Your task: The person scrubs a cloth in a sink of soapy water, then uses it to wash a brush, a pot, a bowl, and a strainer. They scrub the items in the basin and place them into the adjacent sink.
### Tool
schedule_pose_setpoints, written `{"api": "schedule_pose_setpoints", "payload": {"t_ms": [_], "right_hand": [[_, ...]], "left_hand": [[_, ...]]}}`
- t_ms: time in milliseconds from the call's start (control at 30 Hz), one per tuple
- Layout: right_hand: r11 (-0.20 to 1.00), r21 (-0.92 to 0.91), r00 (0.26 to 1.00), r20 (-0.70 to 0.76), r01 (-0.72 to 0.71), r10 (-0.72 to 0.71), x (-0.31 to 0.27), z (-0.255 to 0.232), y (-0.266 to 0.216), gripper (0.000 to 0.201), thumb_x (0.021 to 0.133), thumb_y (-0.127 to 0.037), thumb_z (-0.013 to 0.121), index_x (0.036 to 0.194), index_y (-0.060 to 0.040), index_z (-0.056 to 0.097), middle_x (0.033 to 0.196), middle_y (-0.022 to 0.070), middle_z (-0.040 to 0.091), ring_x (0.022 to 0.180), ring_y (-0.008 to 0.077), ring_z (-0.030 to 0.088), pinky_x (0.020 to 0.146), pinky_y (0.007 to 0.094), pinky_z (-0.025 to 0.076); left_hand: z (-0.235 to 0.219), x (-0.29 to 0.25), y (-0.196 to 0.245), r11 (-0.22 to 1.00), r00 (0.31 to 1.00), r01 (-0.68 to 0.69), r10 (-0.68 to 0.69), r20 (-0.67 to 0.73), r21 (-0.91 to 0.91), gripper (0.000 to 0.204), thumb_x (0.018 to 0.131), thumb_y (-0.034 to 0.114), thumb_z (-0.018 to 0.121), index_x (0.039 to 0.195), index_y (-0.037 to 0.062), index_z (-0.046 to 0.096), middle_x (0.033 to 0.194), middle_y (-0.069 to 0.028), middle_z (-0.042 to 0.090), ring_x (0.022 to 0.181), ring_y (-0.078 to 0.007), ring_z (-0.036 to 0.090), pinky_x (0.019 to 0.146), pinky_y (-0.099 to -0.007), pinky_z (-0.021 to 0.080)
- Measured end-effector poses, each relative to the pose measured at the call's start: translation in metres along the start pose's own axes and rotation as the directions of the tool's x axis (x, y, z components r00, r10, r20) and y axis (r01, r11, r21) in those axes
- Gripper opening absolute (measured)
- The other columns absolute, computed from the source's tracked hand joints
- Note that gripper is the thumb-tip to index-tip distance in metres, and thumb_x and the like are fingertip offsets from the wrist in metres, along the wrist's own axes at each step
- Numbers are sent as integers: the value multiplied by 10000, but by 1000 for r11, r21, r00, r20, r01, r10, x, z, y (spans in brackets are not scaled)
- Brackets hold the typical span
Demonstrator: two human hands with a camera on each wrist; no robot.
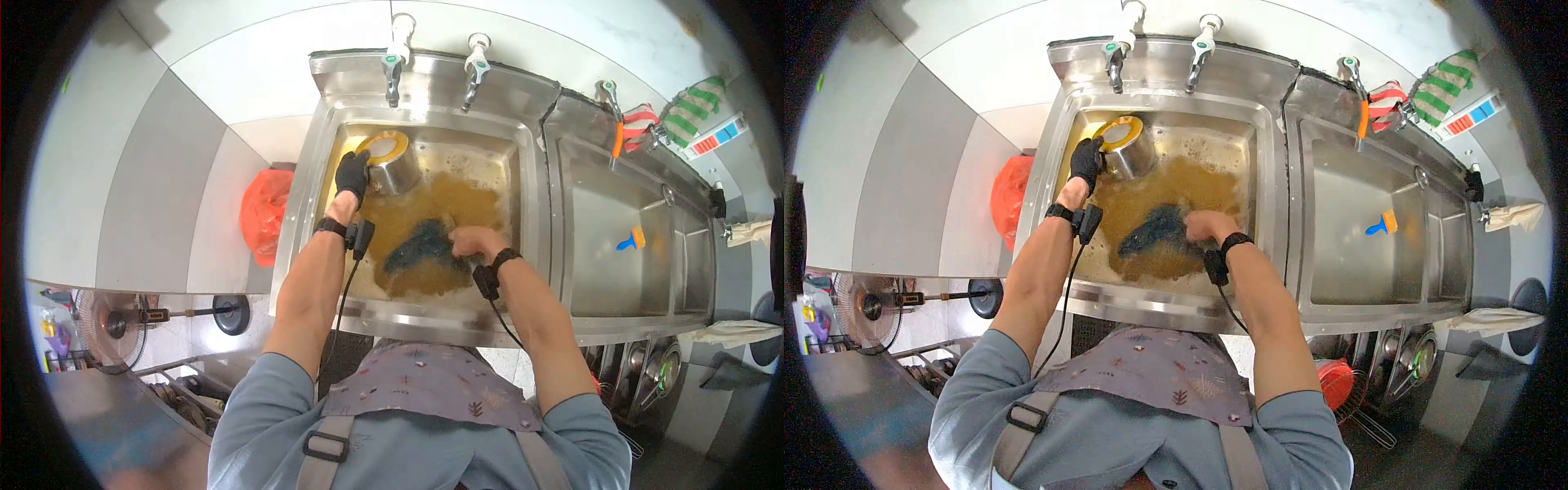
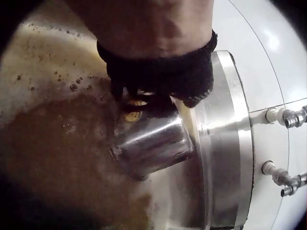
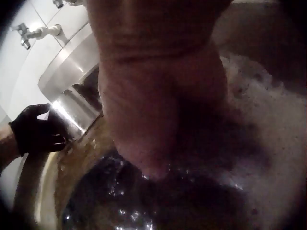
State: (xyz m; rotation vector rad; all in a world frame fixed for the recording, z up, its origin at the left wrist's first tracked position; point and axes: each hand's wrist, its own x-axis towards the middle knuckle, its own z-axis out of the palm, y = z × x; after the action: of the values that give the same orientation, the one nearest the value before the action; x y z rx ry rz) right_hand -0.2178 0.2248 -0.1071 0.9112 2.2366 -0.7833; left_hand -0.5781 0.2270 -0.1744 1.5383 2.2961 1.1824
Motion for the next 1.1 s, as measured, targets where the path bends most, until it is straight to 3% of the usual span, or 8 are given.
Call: {"api": "schedule_pose_setpoints", "payload": {"t_ms": [33, 200, 367, 533, 733, 800, 1067, 1100], "right_hand": [[998, 7, 998, 16, 69, -69, -14, -5, -8, 365, 823, -244, 587, 1063, -10, 731, 1200, 195, 689, 1139, 377, 628, 862, 477, 532], [989, 147, 988, 146, 24, -46, -8, -10, 17, 362, 815, -249, 671, 1077, -2, 699, 977, 195, 720, 864, 333, 675, 750, 447, 520], [988, -52, 953, -274, -148, 128, 11, -14, 52, 432, 865, -321, 666, 1162, -8, 681, 1007, 229, 708, 913, 354, 680, 848, 433, 530], [613, 702, 737, -618, 362, 273, 6, -47, 22, 653, 1002, -539, 470, 1433, -52, 525, 1389, 197, 590, 1307, 354, 535, 1042, 436, 463], [357, 916, 819, -342, 182, 461, -14, -36, -5, 737, 997, -616, 405, 1509, -86, 398, 1402, 142, 539, 1241, 326, 531, 992, 550, 449], [402, 913, 817, -278, 62, 505, 5, -20, 16, 697, 996, -573, 421, 1472, -65, 444, 1434, 169, 528, 1264, 358, 530, 1006, 527, 447], [695, 703, 639, -607, 154, 473, -25, -43, -14, 997, 859, -678, 564, 1503, 54, 357, 1506, 344, 380, 1380, 470, 410, 1139, 509, 342], [739, 662, 649, -618, 124, 444, -9, -40, -14, 1061, 825, -686, 612, 1534, 39, 298, 1544, 358, 297, 1417, 491, 347, 1161, 495, 325]], "left_hand": [[-11, 0, 31, 868, 906, 421, -388, 169, -264, 588, 892, 544, 636, 1107, 1, 701, 1039, -242, 709, 964, -402, 673, 841, -463, 507], [-33, -1, 82, 884, 888, 362, -231, 397, -297, 787, 824, 600, 717, 1274, -38, 617, 1219, -247, 674, 1142, -374, 633, 954, -422, 480], [-17, 2, 88, 959, 909, 160, -50, 415, -235, 1015, 797, 565, 779, 1490, -59, 378, 1460, -247, 506, 1349, -316, 500, 1117, -364, 387], [-16, -8, 113, 898, 852, 100, 145, 504, -428, 1008, 795, 468, 814, 1524, -36, 334, 1473, -229, 502, 1366, -316, 486, 1126, -366, 393], [5, -21, 78, 817, 737, -454, 568, 366, -355, 396, 938, 340, 645, 1255, 107, 688, 1261, -140, 677, 1148, -315, 638, 983, -416, 501], [1, -33, 88, 960, 801, -90, -89, 592, 267, 569, 866, 526, 661, 1157, 41, 718, 1128, -221, 704, 1119, -377, 648, 967, -435, 501], [6, -57, 71, 861, 687, 505, -355, 634, -65, 403, 887, 266, 717, 1219, 39, 677, 1121, -167, 708, 843, -286, 675, 839, -395, 535], [33, -54, 23, 979, 732, -196, 180, 657, -50, 399, 895, 274, 716, 1212, 35, 678, 1130, -150, 696, 828, -265, 664, 834, -387, 536]]}}
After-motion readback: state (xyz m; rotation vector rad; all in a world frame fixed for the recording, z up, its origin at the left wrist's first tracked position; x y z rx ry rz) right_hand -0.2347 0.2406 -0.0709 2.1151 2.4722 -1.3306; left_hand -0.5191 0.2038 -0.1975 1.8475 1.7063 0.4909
